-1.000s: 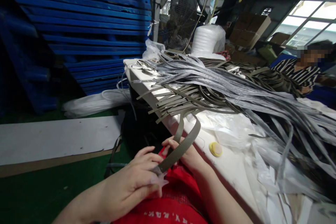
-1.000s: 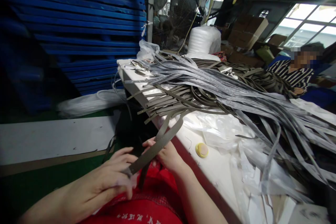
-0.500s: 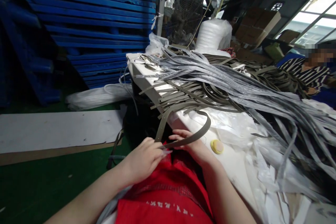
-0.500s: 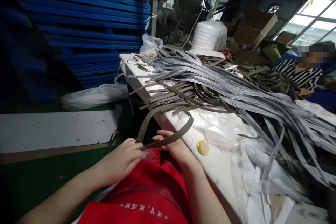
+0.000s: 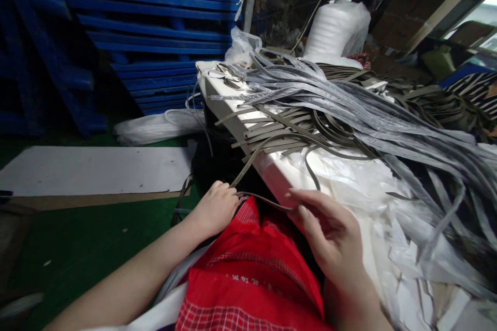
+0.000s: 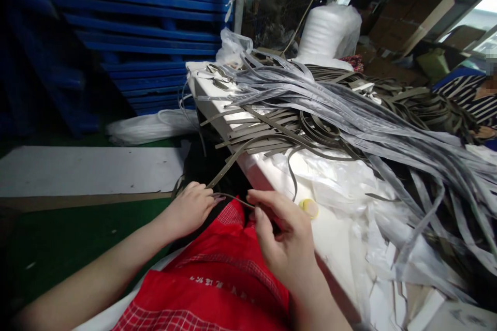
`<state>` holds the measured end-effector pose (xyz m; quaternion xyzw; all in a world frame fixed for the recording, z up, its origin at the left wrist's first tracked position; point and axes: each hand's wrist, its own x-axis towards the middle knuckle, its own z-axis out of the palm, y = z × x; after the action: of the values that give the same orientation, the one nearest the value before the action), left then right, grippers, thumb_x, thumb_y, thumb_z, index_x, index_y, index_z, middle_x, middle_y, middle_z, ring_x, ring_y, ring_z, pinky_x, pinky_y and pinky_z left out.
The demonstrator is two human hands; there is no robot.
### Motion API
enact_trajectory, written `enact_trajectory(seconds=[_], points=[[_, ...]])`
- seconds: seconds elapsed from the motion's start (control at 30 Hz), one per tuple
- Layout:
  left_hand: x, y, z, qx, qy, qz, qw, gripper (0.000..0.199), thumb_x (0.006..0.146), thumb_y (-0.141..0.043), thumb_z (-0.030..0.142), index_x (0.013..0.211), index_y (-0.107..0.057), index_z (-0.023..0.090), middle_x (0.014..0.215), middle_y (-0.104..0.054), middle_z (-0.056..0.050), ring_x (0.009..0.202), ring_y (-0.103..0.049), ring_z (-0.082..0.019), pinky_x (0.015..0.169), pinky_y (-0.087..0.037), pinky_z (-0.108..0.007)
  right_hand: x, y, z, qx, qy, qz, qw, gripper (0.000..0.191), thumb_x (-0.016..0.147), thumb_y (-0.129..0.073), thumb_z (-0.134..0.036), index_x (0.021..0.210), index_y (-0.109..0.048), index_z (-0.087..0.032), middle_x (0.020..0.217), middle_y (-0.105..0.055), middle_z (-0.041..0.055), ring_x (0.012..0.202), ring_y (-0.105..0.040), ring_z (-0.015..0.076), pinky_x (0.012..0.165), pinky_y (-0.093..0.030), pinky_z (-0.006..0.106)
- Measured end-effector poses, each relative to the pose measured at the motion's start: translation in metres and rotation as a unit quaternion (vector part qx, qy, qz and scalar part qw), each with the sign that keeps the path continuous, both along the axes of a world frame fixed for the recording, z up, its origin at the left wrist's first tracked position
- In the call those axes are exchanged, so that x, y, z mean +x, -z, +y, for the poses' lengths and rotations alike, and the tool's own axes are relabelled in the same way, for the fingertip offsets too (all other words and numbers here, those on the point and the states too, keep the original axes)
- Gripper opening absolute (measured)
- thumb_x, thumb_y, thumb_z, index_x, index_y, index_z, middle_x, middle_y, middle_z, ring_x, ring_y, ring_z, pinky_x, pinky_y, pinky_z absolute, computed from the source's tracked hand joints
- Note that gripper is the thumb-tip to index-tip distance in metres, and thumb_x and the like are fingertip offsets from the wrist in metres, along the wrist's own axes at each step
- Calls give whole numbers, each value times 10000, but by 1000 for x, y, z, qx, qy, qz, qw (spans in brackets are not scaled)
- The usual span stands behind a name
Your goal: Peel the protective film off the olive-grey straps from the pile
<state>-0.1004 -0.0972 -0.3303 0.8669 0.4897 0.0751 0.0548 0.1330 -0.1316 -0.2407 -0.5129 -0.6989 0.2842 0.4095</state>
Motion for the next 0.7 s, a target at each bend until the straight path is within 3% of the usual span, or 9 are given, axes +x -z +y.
enact_trajectory(seconds=[0.1, 0.23, 0.33, 0.4, 0.47, 0.5, 0.6, 0.67, 0.7], points=[[8, -3, -9, 2, 25, -2, 1000, 279, 943, -495, 142, 771, -715, 141, 820, -660, -91, 849, -561, -236, 854, -383, -421, -14, 20, 27, -61, -11, -8, 998, 355, 897, -589, -345, 1202, -649, -175, 1137, -698, 128, 955, -671, 235, 825, -525, 338], [21, -16, -24, -10, 82, -35, 996, 265, 945, -492, 164, 791, -709, 160, 851, -660, -81, 881, -556, -240, 906, -400, -447, -32, 63, 66, -228, -103, -11, 968, 367, 822, -658, -502, 870, -693, -139, 732, -679, 54, 682, -606, 175, 623, -465, 275], [23, -26, -26, -41, 97, -74, 992, 295, 952, -472, 179, 773, -706, 171, 856, -665, -73, 894, -563, -230, 966, -401, -475, -39, 74, 72, -293, -172, 95, 936, 441, 782, -664, -574, 659, -586, -157, 544, -514, -37, 515, -448, 93, 492, -352, 219], [14, -29, -21, -68, 85, -113, 988, 302, 940, -467, 166, 764, -713, 185, 870, -680, -58, 929, -580, -223, 1074, -317, -541, -33, 61, 67, -237, -93, 178, 951, 416, 802, -665, -530, 633, -549, -168, 522, -472, -52, 483, -406, 77, 466, -325, 212], [-3, -29, -12, -97, 41, -187, 977, 296, 933, -467, 195, 779, -721, 200, 905, -702, -47, 969, -607, -223, 1138, -212, -593, -19, 33, 59, -67, 67, 269, 959, 316, 832, -670, -426, 665, -570, -177, 557, -515, -43, 492, -446, 84, 471, -354, 214], [-15, -28, -6, -110, -6, -248, 962, 295, 937, -462, 236, 798, -720, 198, 914, -711, -52, 963, -624, -225, 1132, -239, -590, -10, 16, 54, 49, 149, 314, 936, 252, 842, -669, -373, 695, -590, -184, 598, -557, -33, 508, -479, 90, 482, -377, 218], [-46, -27, 8, -146, -217, -482, 836, 368, 939, -444, 424, 837, -678, 160, 794, -708, -72, 769, -669, -215, 862, -525, -442, 15, -26, 43, 277, 257, 386, 841, 79, 836, -667, -249, 778, -627, -214, 700, -624, -19, 493, -510, 103, 442, -394, 238], [-56, -27, 11, -186, -291, -569, 746, 418, 902, -484, 522, 832, -648, 144, 648, -667, -46, 592, -635, -183, 610, -528, -306, 23, -36, 38, 291, 241, 405, 833, 68, 797, -672, -177, 781, -623, -221, 676, -610, -32, 468, -510, 103, 424, -396, 242], [-57, -29, 11, -220, -285, -573, 737, 431, 883, -515, 546, 822, -647, 140, 581, -638, -26, 526, -602, -161, 547, -492, -263, 25, -34, 37, 266, 218, 413, 843, 83, 777, -674, -160, 778, -614, -218, 656, -602, -39, 463, -517, 101, 431, -404, 238]])
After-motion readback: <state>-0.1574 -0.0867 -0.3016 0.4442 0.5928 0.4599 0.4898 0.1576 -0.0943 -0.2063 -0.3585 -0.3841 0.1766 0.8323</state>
